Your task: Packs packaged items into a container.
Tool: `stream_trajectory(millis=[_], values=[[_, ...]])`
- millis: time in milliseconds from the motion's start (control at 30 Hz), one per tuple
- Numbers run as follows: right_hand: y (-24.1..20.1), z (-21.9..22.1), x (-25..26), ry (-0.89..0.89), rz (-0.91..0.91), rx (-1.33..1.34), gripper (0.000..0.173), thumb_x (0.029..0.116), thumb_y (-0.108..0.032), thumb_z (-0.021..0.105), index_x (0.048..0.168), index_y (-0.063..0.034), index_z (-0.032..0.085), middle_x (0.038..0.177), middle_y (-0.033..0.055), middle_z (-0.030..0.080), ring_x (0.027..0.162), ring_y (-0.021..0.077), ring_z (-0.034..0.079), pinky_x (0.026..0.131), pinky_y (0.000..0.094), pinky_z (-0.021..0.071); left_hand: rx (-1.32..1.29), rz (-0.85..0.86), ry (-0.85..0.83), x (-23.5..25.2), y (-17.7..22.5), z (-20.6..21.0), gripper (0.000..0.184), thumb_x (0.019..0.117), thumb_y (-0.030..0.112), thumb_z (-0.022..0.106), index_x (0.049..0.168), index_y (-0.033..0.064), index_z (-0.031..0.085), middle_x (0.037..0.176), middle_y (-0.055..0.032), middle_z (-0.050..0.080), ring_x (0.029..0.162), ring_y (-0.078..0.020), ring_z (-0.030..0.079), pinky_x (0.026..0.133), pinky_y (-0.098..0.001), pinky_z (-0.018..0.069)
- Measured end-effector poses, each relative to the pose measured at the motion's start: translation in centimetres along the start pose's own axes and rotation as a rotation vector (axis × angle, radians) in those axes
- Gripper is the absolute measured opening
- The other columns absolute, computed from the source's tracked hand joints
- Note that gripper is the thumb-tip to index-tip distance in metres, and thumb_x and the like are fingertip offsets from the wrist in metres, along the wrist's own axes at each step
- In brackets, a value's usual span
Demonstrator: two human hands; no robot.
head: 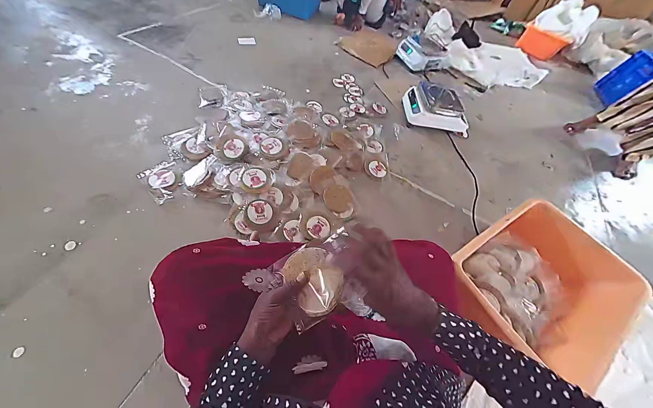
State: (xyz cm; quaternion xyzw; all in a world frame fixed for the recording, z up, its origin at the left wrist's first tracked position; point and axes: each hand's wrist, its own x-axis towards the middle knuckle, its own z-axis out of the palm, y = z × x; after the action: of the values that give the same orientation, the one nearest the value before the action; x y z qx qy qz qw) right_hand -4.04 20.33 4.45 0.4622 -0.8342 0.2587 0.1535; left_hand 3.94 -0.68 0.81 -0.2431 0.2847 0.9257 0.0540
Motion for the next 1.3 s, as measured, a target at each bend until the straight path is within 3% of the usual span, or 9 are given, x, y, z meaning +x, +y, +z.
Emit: stream_trajectory(millis=[100,267,367,500,633,767,933,1133,1300], values=[[1.1,-2.6,-2.8,0.160,0.411,0.035,0.036,0.0941,-0.007,0.062,0.129,-0.0018,0.065,0.131,0.0155,0.067,0.124,0.0298,0.062,0.103,0.0499,0.0516,0.063,0.011,-0.003,-0.3,-1.3,-0.9,0.031,0.0959,-0.005,0.057,0.126,-0.0002,0.054,0.103,-0.0148,0.072,0.091,-0.0231,0.073,0.083,-0.0408,0.0624],[-1.4,-3.7,-4.2,0.079,0.673,0.449,0.031,0.0973,-0.033,0.068,0.114,-0.0077,0.073,0.102,0.0011,0.074,0.092,0.0090,0.070,0.083,0.0303,0.0597,0.131,0.010,-0.095,-0.9,-2.7,-0.9,0.036,0.0948,-0.003,0.060,0.130,-0.0011,0.053,0.107,-0.0157,0.072,0.095,-0.0239,0.073,0.086,-0.0419,0.0620],[-2.3,-2.4,-3.9,0.097,0.634,0.533,0.015,0.0907,-0.024,0.078,0.097,-0.0100,0.077,0.095,-0.0005,0.071,0.084,0.0055,0.067,0.077,0.0240,0.0586,0.156,-0.036,-0.109,-1.6,-3.2,-1.2,0.034,0.0906,0.000,0.064,0.123,0.0001,0.058,0.103,-0.0151,0.073,0.092,-0.0231,0.073,0.082,-0.0413,0.0626],[-4.0,-2.6,-2.3,0.119,0.435,0.520,0.007,0.0890,-0.018,0.078,0.093,-0.0124,0.077,0.102,0.0007,0.066,0.102,0.0115,0.060,0.089,0.0307,0.0506,0.038,-0.107,-0.192,-2.0,-4.4,-3.5,0.043,0.0719,0.012,0.088,0.111,0.0074,0.069,0.100,-0.0126,0.075,0.089,-0.0228,0.074,0.081,-0.0414,0.0626],[-4.2,-3.0,-1.0,0.103,0.403,0.647,0.007,0.0921,-0.015,0.075,0.094,-0.0081,0.077,0.106,0.0036,0.068,0.104,0.0133,0.062,0.091,0.0317,0.0537,0.046,-0.075,-0.138,-2.2,-4.7,-3.9,0.027,0.0852,0.009,0.077,0.110,0.0040,0.067,0.099,-0.0147,0.074,0.087,-0.0243,0.074,0.079,-0.0430,0.0632],[-1.1,-3.8,-2.1,0.110,0.578,0.497,0.011,0.0976,-0.016,0.069,0.102,-0.0068,0.072,0.096,0.0027,0.070,0.084,0.0096,0.067,0.074,0.0291,0.0585,-0.029,0.054,-0.126,-2.1,-2.3,-4.5,0.019,0.0991,0.008,0.059,0.117,0.0018,0.063,0.106,-0.0179,0.073,0.095,-0.0287,0.074,0.085,-0.0490,0.0621],[3.7,1.1,-6.3,-0.498,0.782,0.158,0.035,0.0868,-0.035,0.081,0.103,-0.0052,0.072,0.095,0.0143,0.069,0.091,0.0326,0.067,0.082,0.0570,0.0531,-0.072,0.140,-0.083,-2.0,0.3,-5.4,0.020,0.1018,0.009,0.053,0.121,0.0032,0.057,0.110,-0.0167,0.071,0.100,-0.0273,0.073,0.086,-0.0469,0.0622],[4.3,1.1,-7.9,-0.289,0.921,0.341,0.017,0.0889,-0.027,0.079,0.086,-0.0098,0.076,0.078,0.0050,0.070,0.076,0.0184,0.065,0.074,0.0458,0.0517,-0.046,0.150,-0.056,-2.3,0.7,-5.1,0.019,0.1016,0.008,0.053,0.119,0.0033,0.058,0.108,-0.0159,0.072,0.098,-0.0269,0.073,0.085,-0.0472,0.0624],[4.4,-0.2,-9.1,-0.150,0.962,0.572,0.014,0.0933,-0.013,0.075,0.106,-0.0079,0.077,0.095,0.0042,0.075,0.085,0.0101,0.070,0.081,0.0336,0.0581,0.013,0.109,-0.042,-1.9,0.2,-4.2,0.020,0.1023,0.007,0.051,0.120,0.0024,0.058,0.107,-0.0168,0.072,0.096,-0.0266,0.073,0.083,-0.0458,0.0630]])
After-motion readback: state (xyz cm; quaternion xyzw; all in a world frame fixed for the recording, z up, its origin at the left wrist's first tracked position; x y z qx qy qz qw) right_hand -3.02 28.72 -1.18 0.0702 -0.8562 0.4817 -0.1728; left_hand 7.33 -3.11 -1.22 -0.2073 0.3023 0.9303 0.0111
